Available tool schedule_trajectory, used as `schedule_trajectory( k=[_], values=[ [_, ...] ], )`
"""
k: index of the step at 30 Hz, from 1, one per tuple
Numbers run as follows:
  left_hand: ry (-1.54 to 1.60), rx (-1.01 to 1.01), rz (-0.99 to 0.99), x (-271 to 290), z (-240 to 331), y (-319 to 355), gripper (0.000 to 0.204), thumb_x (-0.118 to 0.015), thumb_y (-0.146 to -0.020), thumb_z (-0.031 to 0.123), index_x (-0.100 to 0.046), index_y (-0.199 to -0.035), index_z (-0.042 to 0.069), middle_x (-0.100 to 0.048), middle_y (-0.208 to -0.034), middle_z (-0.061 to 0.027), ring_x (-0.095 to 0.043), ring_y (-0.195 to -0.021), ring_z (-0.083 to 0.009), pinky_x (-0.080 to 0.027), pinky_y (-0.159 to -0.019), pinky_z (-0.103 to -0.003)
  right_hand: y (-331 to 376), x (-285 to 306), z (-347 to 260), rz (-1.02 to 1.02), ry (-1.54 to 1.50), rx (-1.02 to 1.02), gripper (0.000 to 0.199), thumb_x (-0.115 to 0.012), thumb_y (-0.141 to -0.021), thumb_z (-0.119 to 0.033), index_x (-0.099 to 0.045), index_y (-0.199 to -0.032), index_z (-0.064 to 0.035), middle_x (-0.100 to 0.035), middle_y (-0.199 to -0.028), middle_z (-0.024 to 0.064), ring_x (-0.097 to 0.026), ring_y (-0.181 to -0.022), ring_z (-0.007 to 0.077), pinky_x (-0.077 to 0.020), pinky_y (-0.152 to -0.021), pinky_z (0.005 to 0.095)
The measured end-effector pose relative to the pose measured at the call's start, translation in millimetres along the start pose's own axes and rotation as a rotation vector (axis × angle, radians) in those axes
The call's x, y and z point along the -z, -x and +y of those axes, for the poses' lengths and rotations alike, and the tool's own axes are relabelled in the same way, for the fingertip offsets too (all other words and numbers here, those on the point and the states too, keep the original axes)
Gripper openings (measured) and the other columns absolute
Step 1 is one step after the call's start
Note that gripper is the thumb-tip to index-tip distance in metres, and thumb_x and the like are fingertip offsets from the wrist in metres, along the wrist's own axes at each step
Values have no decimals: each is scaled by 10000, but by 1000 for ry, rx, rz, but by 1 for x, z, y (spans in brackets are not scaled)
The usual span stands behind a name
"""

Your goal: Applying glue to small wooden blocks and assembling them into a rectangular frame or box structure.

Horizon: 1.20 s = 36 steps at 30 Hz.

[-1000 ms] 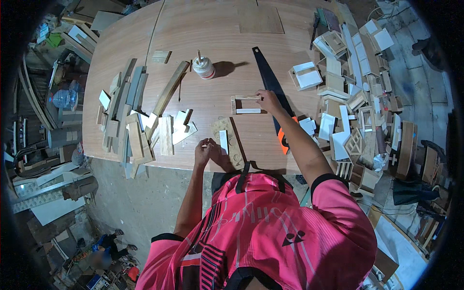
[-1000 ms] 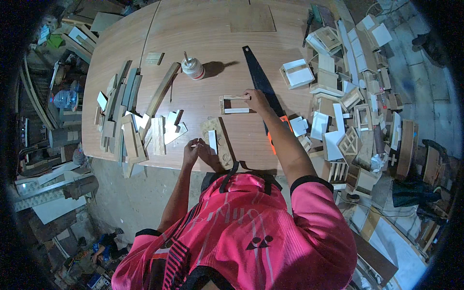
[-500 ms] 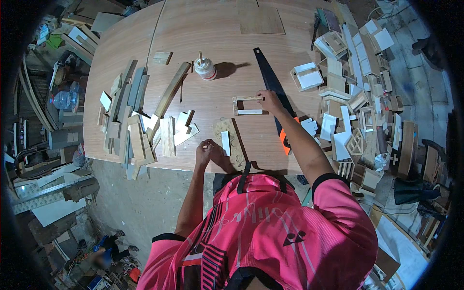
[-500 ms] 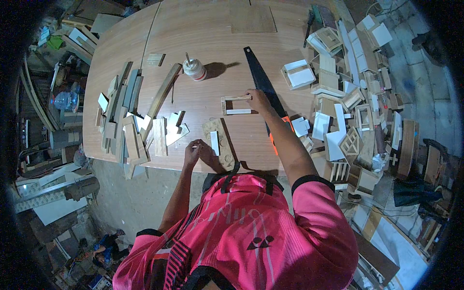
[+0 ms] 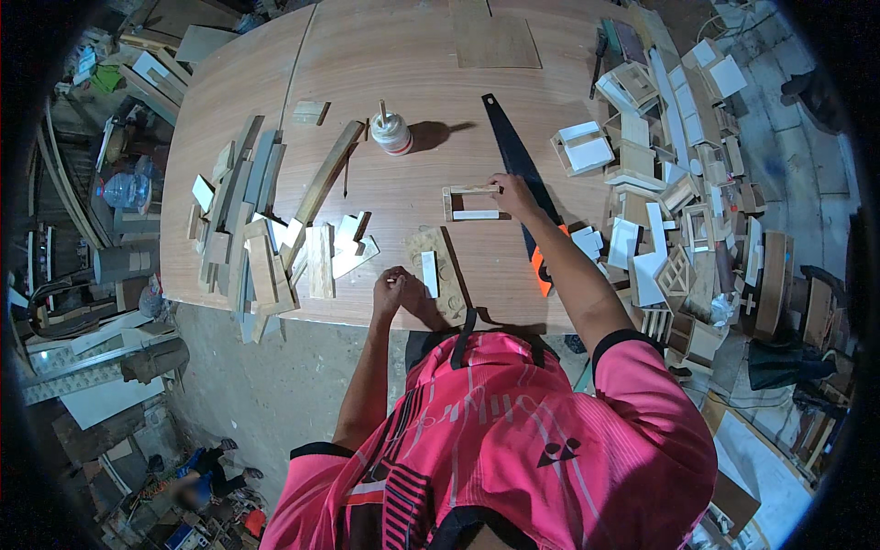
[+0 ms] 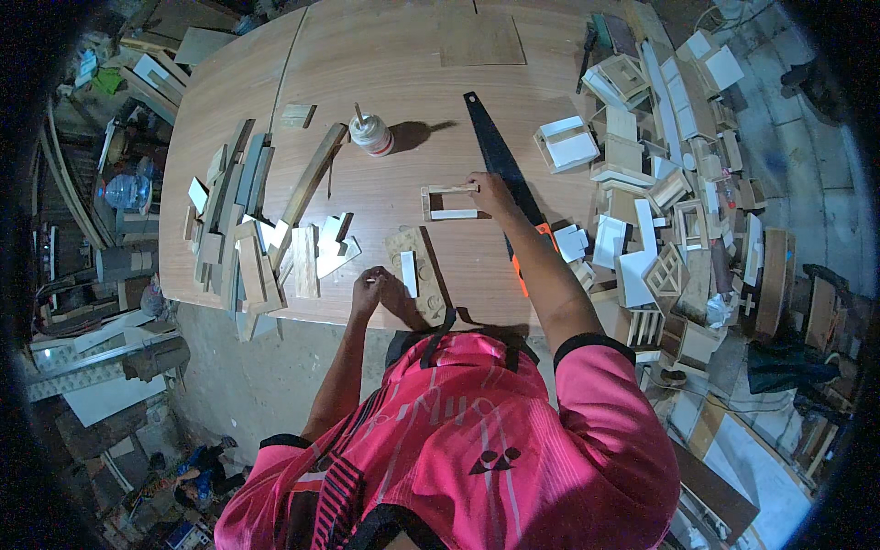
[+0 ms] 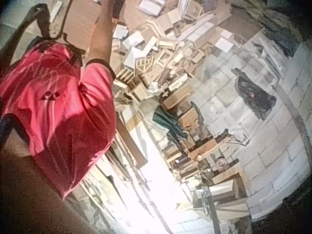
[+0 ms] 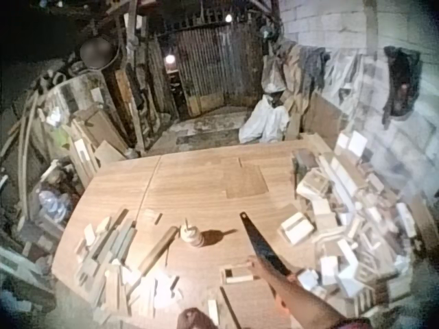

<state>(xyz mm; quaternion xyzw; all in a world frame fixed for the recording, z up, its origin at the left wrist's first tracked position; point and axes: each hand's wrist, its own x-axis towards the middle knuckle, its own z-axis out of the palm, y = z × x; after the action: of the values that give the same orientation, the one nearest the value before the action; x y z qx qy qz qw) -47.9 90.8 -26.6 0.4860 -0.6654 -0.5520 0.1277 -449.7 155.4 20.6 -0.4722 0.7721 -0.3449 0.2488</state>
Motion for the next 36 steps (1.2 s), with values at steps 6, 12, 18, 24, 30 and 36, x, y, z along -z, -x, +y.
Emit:
schedule_trajectory(
  k=[6,12,18,24,30,36],
  values=[
    [5,-46,-19,-1,5,1,292,-613,-921,164,-642,-1139,-28,-707,-987,-111,-647,-911,-172,-516,-798,-300,0,-1,5,18,18,14,234,-748,-772,-33,-705,-1002,-29,-694,-815,183,-688,-744,299,-525,-677,378],
    [17,-6,-5,-2,-6,-3,297,-600,-916,165,-635,-1144,-23,-707,-980,-113,-643,-904,-171,-518,-793,-303,2,0,12,61,-46,52,360,-657,-795,67,-661,-1145,-15,-687,-1076,226,-687,-1024,306,-562,-845,346],
    [-69,-17,45,-8,10,3,300,-646,-869,142,-640,-1131,-4,-692,-967,-154,-670,-876,-246,-537,-765,-352,14,1,18,-14,-111,-114,414,-627,-801,93,-631,-1205,5,-664,-1162,229,-658,-1103,313,-563,-888,338],
    [-40,-31,55,-2,1,3,312,-651,-862,148,-637,-1134,-4,-683,-980,-151,-657,-889,-239,-529,-781,-348,11,-3,13,42,-77,-22,351,-662,-811,42,-660,-1160,8,-682,-1101,233,-694,-1012,298,-565,-857,339],
    [-78,14,53,-7,13,8,346,-656,-863,156,-620,-1170,2,-676,-983,-143,-641,-902,-219,-529,-774,-342,12,-1,10,19,-40,-36,300,-671,-833,-16,-670,-1133,-12,-676,-1039,248,-662,-1000,387,-544,-839,423],
    [7,2,38,-9,14,8,342,-652,-866,147,-615,-1174,1,-661,-997,-139,-626,-885,-205,-529,-771,-327,10,-4,23,92,-5,33,291,-708,-797,-17,-688,-1086,0,-695,-1012,228,-691,-951,346,-558,-830,377]
  ],
)
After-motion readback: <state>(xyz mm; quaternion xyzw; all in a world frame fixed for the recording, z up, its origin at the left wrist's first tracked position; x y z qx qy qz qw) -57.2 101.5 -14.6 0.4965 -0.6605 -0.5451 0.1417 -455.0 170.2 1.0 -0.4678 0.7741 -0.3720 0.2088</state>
